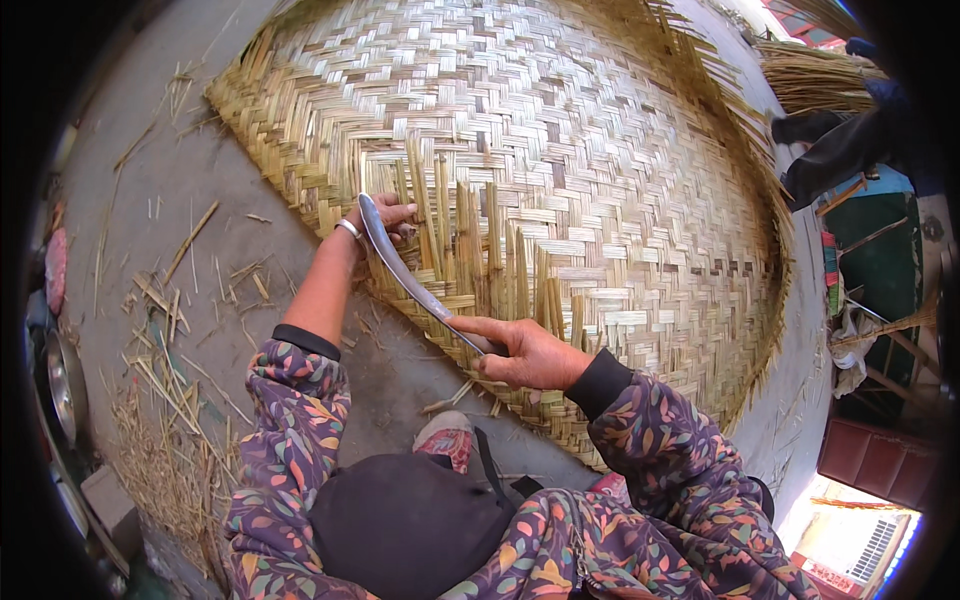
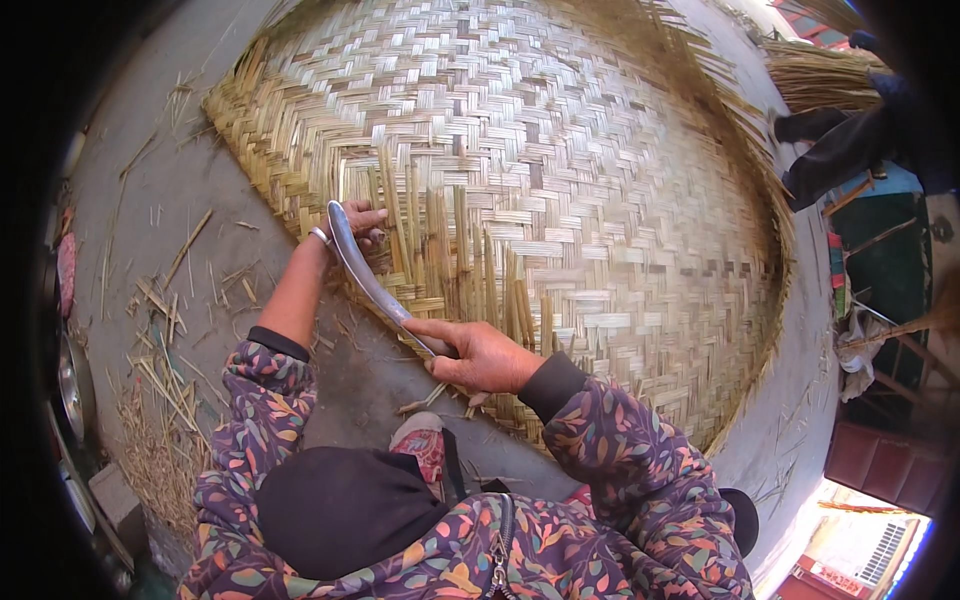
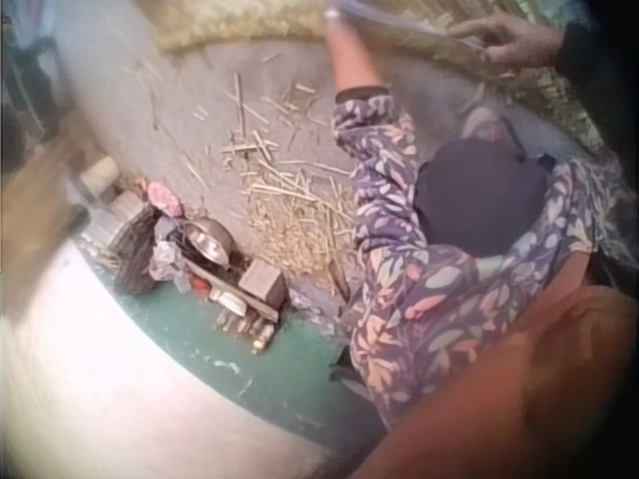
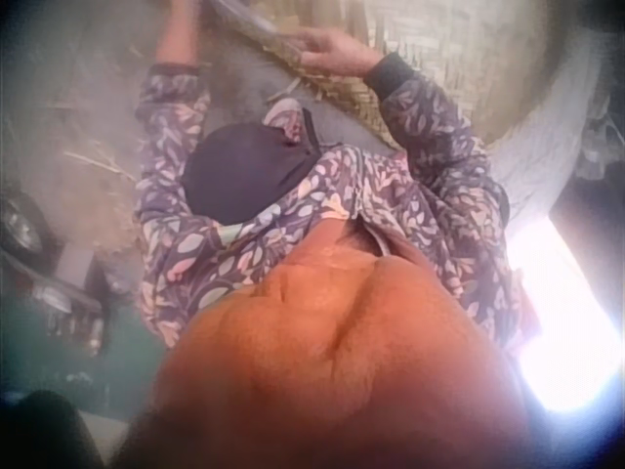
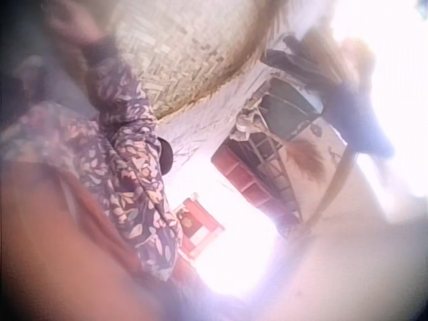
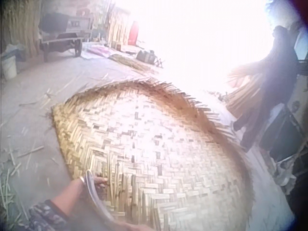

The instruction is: The person sits on the floor and uses a curved knife to trim and adjust the edges of a large woven mat. They repeatedly tap and press the mat's edge to secure the weave and remove excess strands.

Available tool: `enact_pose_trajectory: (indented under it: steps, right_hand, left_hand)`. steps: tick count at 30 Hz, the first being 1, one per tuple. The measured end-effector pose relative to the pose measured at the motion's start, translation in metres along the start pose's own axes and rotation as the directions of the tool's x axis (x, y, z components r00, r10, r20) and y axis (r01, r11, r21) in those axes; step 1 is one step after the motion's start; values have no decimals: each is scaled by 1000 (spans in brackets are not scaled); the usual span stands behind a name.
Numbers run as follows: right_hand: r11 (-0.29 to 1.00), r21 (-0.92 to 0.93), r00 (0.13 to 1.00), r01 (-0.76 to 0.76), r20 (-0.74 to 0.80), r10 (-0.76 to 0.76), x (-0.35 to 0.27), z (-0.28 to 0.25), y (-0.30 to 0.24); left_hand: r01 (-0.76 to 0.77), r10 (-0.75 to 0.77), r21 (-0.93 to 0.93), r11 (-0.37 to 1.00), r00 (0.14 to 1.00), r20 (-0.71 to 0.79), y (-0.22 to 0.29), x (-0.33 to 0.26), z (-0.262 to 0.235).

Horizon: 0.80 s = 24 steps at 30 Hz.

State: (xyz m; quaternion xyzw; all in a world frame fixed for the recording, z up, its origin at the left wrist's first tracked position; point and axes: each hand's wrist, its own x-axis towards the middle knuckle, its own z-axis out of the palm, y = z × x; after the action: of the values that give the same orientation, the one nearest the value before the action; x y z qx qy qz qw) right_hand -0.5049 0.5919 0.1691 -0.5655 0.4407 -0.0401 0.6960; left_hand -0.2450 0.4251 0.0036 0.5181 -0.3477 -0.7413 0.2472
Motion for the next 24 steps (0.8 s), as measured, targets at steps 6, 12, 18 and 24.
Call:
enact_pose_trajectory:
  steps: [6, 12, 18, 24]
  right_hand:
    - [980, 192, 998, -41, -32, 48, 9, -9, 6]
    - [962, 246, 982, -122, -113, 153, 46, -43, -2]
    - [911, -384, 975, -148, -213, 69, 63, -60, -15]
    - [840, -512, 966, -179, -255, 50, 81, -48, -28]
  left_hand:
    - [-147, 235, 299, 943, 930, -283, -20, 7, 6]
    - [-129, 188, 163, 978, 884, -429, -33, 12, 15]
    - [-213, 192, -14, 977, 904, -383, -28, 0, 6]
    - [-130, 212, 193, 973, 838, -503, -23, 6, 9]
